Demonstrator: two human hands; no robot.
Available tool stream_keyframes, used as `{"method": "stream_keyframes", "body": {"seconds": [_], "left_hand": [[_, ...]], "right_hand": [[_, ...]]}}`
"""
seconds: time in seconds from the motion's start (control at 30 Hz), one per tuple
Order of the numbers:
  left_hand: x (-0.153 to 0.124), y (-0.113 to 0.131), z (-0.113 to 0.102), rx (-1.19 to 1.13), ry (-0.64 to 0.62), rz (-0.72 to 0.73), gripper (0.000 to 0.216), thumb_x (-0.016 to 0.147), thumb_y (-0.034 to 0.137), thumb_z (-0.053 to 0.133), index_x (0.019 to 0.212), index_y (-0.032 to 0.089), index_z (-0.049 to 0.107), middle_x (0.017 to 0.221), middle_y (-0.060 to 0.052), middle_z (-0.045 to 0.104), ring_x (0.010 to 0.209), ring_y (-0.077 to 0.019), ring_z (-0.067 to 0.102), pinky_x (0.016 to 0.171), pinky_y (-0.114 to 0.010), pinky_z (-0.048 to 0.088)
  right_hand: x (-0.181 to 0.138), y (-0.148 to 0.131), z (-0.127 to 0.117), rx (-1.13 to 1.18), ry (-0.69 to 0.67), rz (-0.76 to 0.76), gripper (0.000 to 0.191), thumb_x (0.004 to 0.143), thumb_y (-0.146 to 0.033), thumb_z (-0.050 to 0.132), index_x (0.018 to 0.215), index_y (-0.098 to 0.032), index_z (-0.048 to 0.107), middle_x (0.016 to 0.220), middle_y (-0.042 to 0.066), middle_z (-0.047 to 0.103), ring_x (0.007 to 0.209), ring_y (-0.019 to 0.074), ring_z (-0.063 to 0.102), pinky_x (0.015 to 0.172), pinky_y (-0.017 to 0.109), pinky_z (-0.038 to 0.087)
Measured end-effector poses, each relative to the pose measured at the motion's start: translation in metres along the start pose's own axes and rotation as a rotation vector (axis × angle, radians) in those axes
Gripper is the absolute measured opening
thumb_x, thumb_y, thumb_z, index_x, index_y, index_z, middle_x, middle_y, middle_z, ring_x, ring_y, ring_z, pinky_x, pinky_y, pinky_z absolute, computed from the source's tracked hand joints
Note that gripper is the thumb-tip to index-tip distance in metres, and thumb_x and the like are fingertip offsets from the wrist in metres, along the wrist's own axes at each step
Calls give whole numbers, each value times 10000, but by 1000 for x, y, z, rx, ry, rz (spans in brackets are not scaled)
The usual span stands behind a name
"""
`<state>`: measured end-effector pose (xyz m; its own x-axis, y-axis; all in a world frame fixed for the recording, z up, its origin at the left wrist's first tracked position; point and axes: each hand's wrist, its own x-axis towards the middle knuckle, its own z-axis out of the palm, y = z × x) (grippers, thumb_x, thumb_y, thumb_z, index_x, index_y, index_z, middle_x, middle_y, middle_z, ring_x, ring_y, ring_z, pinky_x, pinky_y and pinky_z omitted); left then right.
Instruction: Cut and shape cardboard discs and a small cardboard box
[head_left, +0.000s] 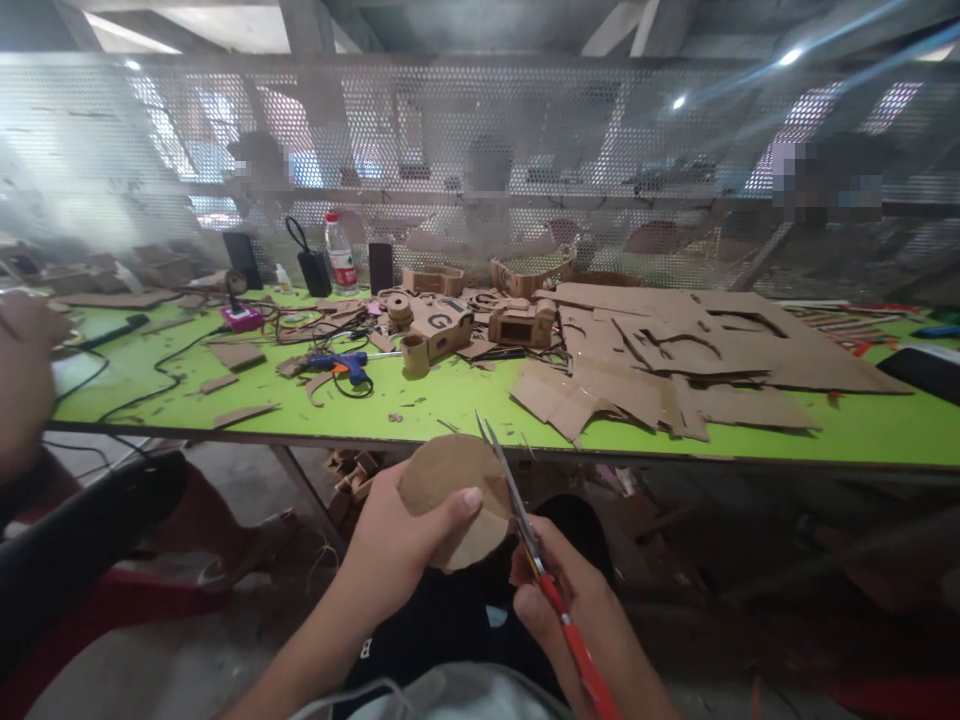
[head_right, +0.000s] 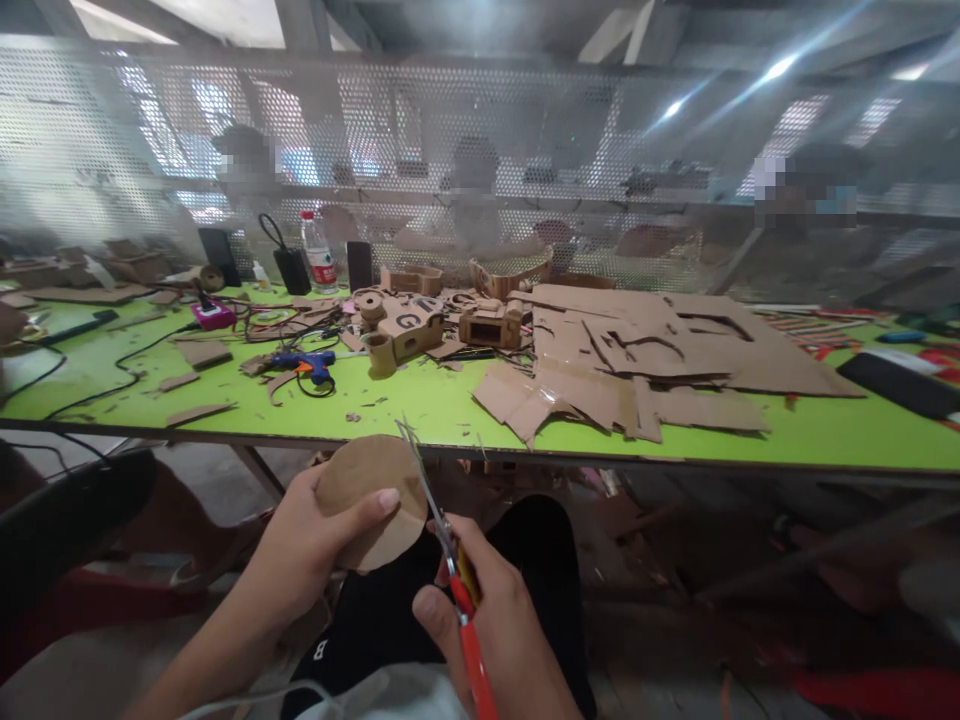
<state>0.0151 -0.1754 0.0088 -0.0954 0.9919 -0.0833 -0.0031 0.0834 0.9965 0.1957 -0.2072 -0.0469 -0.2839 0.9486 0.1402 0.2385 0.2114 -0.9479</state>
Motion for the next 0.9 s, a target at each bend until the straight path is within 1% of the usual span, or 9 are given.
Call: {"method": "stream_keyframes", "body": {"seconds": [0.2,0.3,0.37,0.43,0.53,0.6,0.67,0.77,0.9], "left_hand": [[-1,1,-3,-17,-55,19,342,656,389,834,858,139,716,672,-9,697,561,-128,584,506,-202,480],[-1,4,-6,-11,-80,15,315,655,371,834,843,146,717,653,4,683,544,-119,567,524,-210,497],[-1,5,-7,2,-96,11,306,658,369,834,837,148,719,649,9,677,539,-115,561,540,-215,507],[0,6,-8,14,-114,16,301,677,379,827,840,149,720,658,10,677,545,-113,563,555,-216,511],[1,6,-8,29,-155,9,329,683,379,832,885,142,727,708,-6,695,589,-122,589,549,-200,495],[1,6,-8,30,-193,-4,354,675,374,841,911,134,730,738,-18,705,624,-131,606,548,-189,486],[1,6,-9,27,-223,-12,362,679,376,840,919,129,730,758,-27,713,651,-139,620,566,-191,491],[-1,6,-12,36,-235,-15,364,699,384,832,939,132,727,804,-44,732,687,-155,643,603,-210,513],[-2,6,-15,55,-225,-42,365,699,390,830,942,140,723,825,-51,735,698,-169,654,608,-231,524]], "right_hand": [[0,9,-3,-20,-23,58,400,928,-537,564,1145,-206,624,727,-27,498,598,115,387,558,224,374],[0,20,-2,-16,28,54,411,899,-547,595,1117,-202,638,679,-33,490,574,115,400,529,220,368],[0,24,-1,21,81,16,458,886,-575,591,1162,-209,600,722,-19,536,575,119,442,528,221,383],[0,22,0,19,134,-29,502,885,-600,569,1219,-226,541,819,5,584,611,129,493,565,230,419],[0,14,0,-57,145,-73,520,883,-626,538,1231,-240,529,893,22,589,683,149,531,651,251,466],[-1,9,-1,-86,106,-69,546,885,-640,521,1241,-228,558,872,24,574,683,154,526,651,257,476],[0,8,-3,-104,84,-52,582,878,-640,535,1265,-207,582,843,24,557,645,147,500,614,251,469],[1,10,-7,-141,72,-32,569,871,-593,569,1266,-185,612,755,4,519,584,134,444,562,238,438],[0,12,-9,-208,123,29,477,824,-549,628,1133,-192,702,665,-18,470,564,132,401,545,244,416]]}}
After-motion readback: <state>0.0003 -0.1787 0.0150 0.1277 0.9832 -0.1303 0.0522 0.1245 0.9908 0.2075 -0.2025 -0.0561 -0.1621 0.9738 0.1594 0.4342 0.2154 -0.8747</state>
